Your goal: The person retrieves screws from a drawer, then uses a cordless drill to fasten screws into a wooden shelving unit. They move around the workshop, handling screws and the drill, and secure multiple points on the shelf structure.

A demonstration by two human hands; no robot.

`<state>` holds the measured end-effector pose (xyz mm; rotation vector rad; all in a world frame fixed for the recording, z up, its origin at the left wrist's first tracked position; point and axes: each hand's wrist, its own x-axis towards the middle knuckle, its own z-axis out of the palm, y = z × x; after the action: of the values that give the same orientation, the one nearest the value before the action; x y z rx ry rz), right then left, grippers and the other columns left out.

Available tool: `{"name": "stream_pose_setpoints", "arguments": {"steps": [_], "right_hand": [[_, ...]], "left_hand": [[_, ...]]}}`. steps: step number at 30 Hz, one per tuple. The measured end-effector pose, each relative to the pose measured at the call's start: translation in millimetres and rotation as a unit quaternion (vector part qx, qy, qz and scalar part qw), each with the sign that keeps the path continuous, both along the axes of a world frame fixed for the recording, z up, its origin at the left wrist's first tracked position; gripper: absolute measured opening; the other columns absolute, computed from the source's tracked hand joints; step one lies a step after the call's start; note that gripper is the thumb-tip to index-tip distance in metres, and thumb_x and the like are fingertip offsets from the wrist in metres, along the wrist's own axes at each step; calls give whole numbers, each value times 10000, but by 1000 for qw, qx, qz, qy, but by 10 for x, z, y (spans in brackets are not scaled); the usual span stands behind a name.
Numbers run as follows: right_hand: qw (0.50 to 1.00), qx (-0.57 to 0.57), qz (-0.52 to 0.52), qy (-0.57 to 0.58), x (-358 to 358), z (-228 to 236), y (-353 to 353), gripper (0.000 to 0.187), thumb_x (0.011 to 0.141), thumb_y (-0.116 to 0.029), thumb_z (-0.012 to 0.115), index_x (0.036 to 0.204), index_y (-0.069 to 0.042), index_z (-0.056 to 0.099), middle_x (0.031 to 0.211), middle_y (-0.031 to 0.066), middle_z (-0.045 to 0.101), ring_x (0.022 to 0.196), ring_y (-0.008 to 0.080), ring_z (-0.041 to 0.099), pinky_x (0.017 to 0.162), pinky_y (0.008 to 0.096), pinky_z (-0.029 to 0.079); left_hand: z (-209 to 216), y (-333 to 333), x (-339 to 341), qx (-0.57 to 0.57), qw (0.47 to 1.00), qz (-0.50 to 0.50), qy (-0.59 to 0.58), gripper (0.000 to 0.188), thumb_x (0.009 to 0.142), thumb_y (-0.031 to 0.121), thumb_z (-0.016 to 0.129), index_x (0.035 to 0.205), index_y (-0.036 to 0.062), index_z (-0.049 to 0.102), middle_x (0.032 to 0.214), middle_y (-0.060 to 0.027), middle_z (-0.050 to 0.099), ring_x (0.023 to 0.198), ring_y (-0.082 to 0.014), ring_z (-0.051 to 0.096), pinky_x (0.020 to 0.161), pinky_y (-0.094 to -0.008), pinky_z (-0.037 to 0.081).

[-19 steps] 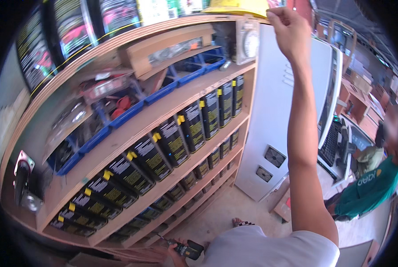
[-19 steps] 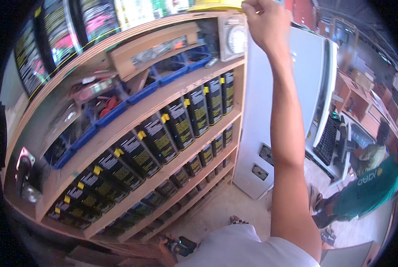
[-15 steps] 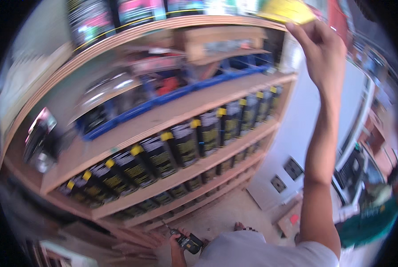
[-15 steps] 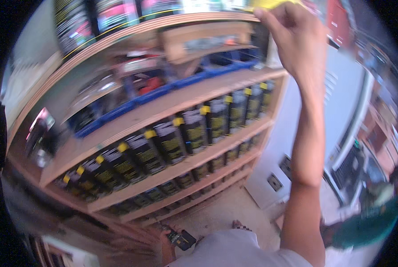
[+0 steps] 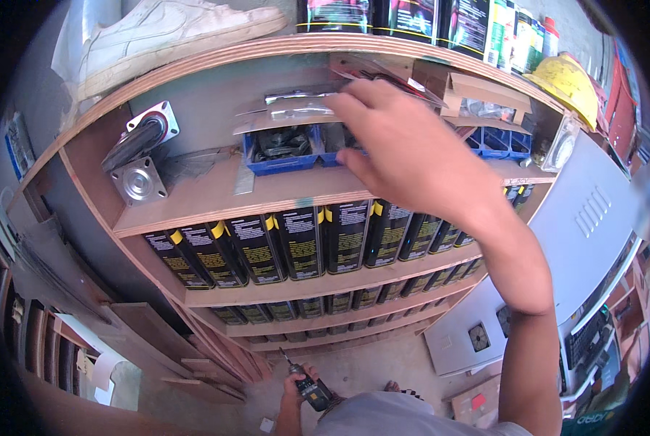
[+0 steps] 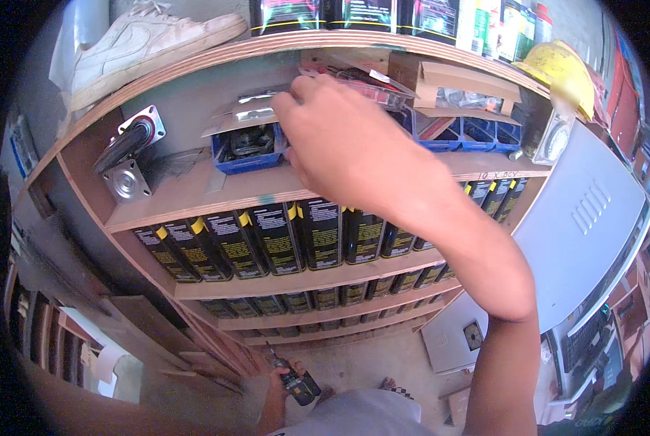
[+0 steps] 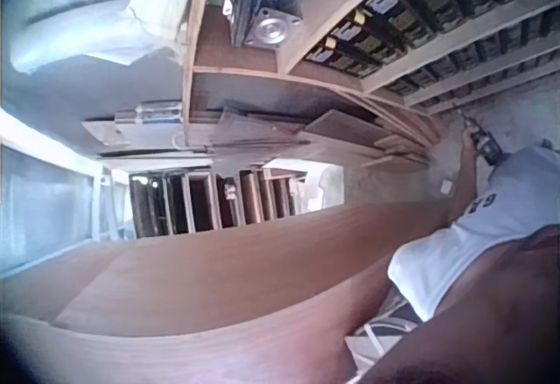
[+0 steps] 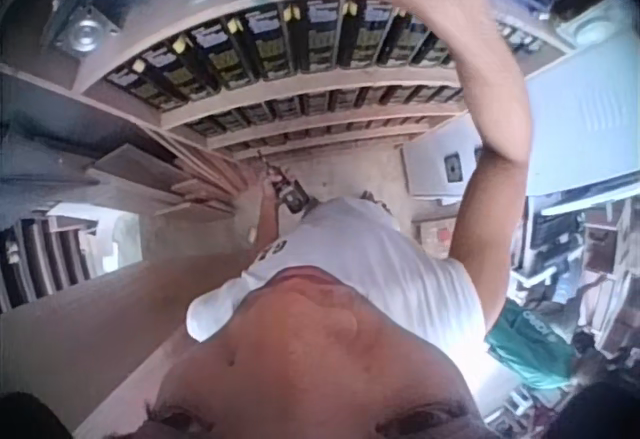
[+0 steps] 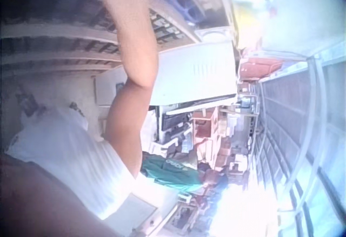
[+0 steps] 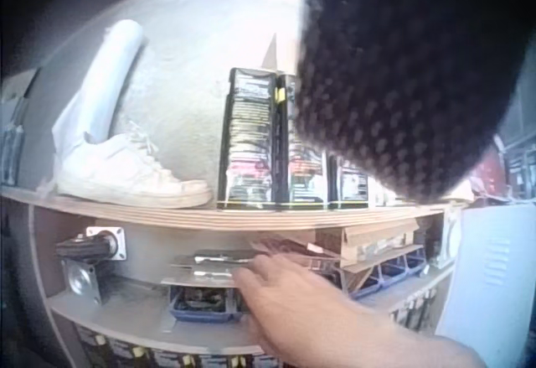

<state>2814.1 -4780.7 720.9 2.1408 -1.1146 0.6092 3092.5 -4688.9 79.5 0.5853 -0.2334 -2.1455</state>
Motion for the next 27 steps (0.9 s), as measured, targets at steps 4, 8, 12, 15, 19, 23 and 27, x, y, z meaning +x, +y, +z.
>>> {"name": "stream_pose_setpoints", "arguments": {"steps": [4, 8, 12, 15, 19, 23, 27], "right_hand": [[987, -138, -16, 77, 66, -36, -733, 334, 822, -105, 737, 1135, -10, 668, 1036, 166, 720, 1141, 357, 671, 1011, 468, 482], [970, -158, -87, 160, 111, -133, -1065, 258, 854, -119, 686, 1104, -56, 700, 947, 110, 739, 1107, 288, 676, 1000, 406, 442], [973, -214, -2, 80, 91, -144, -1043, 267, 848, -94, 664, 1114, -71, 677, 968, 101, 710, 1061, 289, 645, 965, 428, 436], [978, -200, 43, 35, 57, -117, -877, 324, 839, -93, 693, 1159, -95, 644, 970, 100, 645, 1013, 301, 613, 938, 451, 431], [982, -34, 172, -70, -45, -7, -449, 410, 896, -96, 728, 1297, -55, 654, 1083, 115, 708, 1020, 319, 650, 922, 414, 476], [910, 180, 255, -272, -269, 97, -21, 394, 976, -183, 745, 1326, -22, 660, 1214, 109, 742, 1086, 240, 690, 976, 364, 518], [824, 286, 263, -413, -721, -29, 228, 467, 1009, -148, 689, 1449, -36, 580, 1287, 97, 721, 1174, 172, 646, 1047, 350, 496]], "left_hand": [[-42, -15, 115, -7, 1000, -14, 25, 310, 633, 166, 706, 871, 53, 542, 876, -101, 527, 833, -269, 535, 802, -374, 460], [-17, 6, 162, -24, 999, -10, 30, 311, 632, 166, 711, 861, 63, 528, 863, -95, 521, 836, -269, 536, 801, -375, 459], [-13, 42, 179, -8, 1000, -4, 16, 309, 638, 155, 715, 873, 72, 533, 860, -76, 513, 831, -254, 530, 796, -363, 459], [-24, 52, 172, -1, 1000, -11, 29, 305, 642, 154, 718, 872, 78, 532, 856, -70, 509, 826, -242, 524, 791, -353, 456], [47, 50, 120, 3, 1000, -6, 14, 308, 632, 158, 720, 862, 79, 531, 848, -74, 507, 824, -243, 522, 782, -346, 451], [217, 26, 15, -21, 1000, -11, 16, 308, 630, 156, 714, 859, 68, 528, 830, -68, 495, 802, -243, 507, 781, -344, 449], [296, -9, -87, 34, 994, -5, -107, 297, 642, 157, 701, 856, 58, 519, 801, -66, 472, 777, -242, 485, 765, -371, 452]]}}
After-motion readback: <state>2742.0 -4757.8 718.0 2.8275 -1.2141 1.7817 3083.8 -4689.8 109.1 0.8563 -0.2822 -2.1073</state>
